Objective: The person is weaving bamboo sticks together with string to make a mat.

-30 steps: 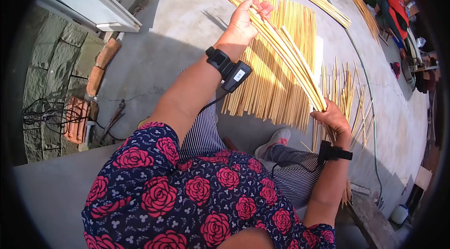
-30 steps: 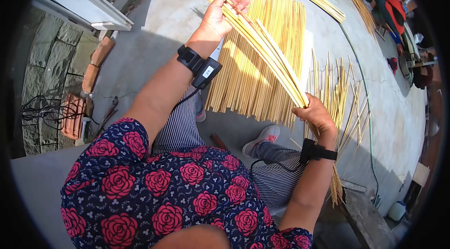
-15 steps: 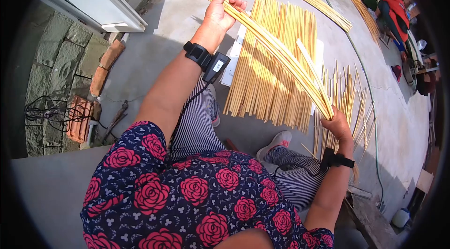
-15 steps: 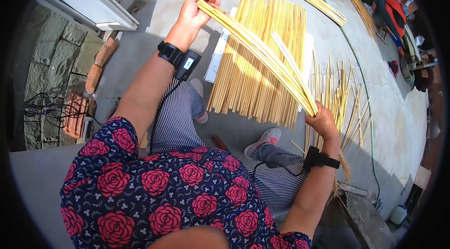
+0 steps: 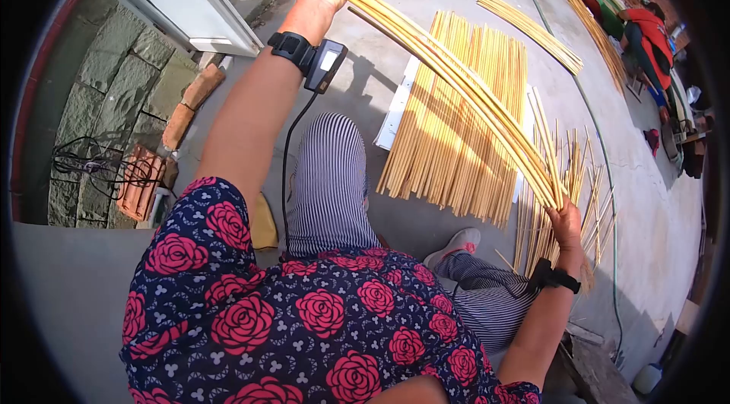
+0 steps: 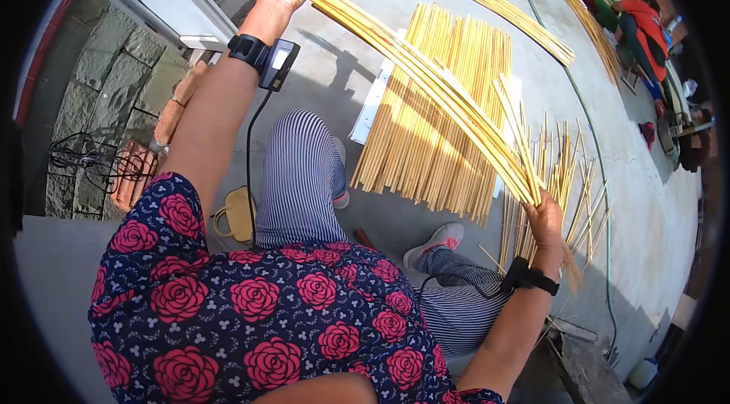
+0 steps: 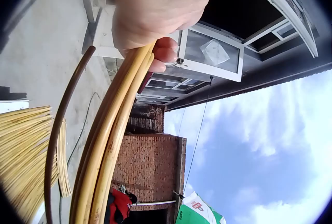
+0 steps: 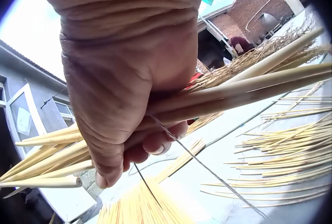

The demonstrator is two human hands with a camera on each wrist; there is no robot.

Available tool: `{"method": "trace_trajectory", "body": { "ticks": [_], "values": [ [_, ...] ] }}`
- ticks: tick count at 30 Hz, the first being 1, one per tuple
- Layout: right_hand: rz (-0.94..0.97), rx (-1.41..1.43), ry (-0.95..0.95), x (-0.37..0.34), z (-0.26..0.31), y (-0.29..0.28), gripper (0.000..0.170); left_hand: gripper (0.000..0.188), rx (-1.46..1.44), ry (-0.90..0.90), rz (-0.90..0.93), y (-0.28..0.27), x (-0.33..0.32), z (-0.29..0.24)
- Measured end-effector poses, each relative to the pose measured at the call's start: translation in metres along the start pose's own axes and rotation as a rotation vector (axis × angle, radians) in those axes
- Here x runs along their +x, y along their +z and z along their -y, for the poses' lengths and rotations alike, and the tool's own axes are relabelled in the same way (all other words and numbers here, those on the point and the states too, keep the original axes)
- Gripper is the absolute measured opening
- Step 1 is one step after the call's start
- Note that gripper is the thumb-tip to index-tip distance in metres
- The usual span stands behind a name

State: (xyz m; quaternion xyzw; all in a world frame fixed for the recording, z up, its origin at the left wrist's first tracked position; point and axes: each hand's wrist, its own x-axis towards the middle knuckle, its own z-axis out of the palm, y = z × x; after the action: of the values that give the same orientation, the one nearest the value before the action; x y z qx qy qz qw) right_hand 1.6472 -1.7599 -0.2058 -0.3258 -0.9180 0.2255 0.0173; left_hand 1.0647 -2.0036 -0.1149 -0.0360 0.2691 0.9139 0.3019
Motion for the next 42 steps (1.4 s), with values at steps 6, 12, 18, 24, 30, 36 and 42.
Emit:
{"method": "trace_trajectory", "body": {
  "ticks": [6, 12, 18, 24, 30, 36, 42],
  "values": [
    [-0.083, -0.085, -0.048, -0.004, -0.038, 0.019, 0.035, 0.025, 0.005, -0.008, -0.057, -0.005, -0.012, 0.016],
    [-0.070, 0.025, 0.060, -0.016, -0.059, 0.019, 0.029, 0.020, -0.007, 0.054, -0.017, -0.029, -0.007, -0.002],
    [-0.215, 0.029, 0.200, -0.040, -0.098, 0.023, 0.024, 0.028, 0.028, 0.184, -0.160, -0.047, -0.007, -0.060],
    [-0.296, 0.059, 0.242, -0.030, -0.083, 0.010, 0.022, 0.025, 0.103, 0.076, -0.120, -0.054, -0.020, -0.049],
    [-0.277, -0.036, 0.219, -0.013, 0.007, -0.041, 0.019, 0.020, 0.024, -0.074, -0.175, -0.014, -0.042, 0.057],
    [-0.332, -0.263, 0.104, -0.025, 0.007, -0.054, 0.017, 0.022, 0.033, -0.176, -0.053, -0.019, -0.044, 0.117],
    [-0.351, -0.414, 0.142, -0.040, 0.010, -0.084, 0.014, 0.023, -0.042, -0.079, -0.047, -0.033, -0.047, 0.128]
  ]
}}
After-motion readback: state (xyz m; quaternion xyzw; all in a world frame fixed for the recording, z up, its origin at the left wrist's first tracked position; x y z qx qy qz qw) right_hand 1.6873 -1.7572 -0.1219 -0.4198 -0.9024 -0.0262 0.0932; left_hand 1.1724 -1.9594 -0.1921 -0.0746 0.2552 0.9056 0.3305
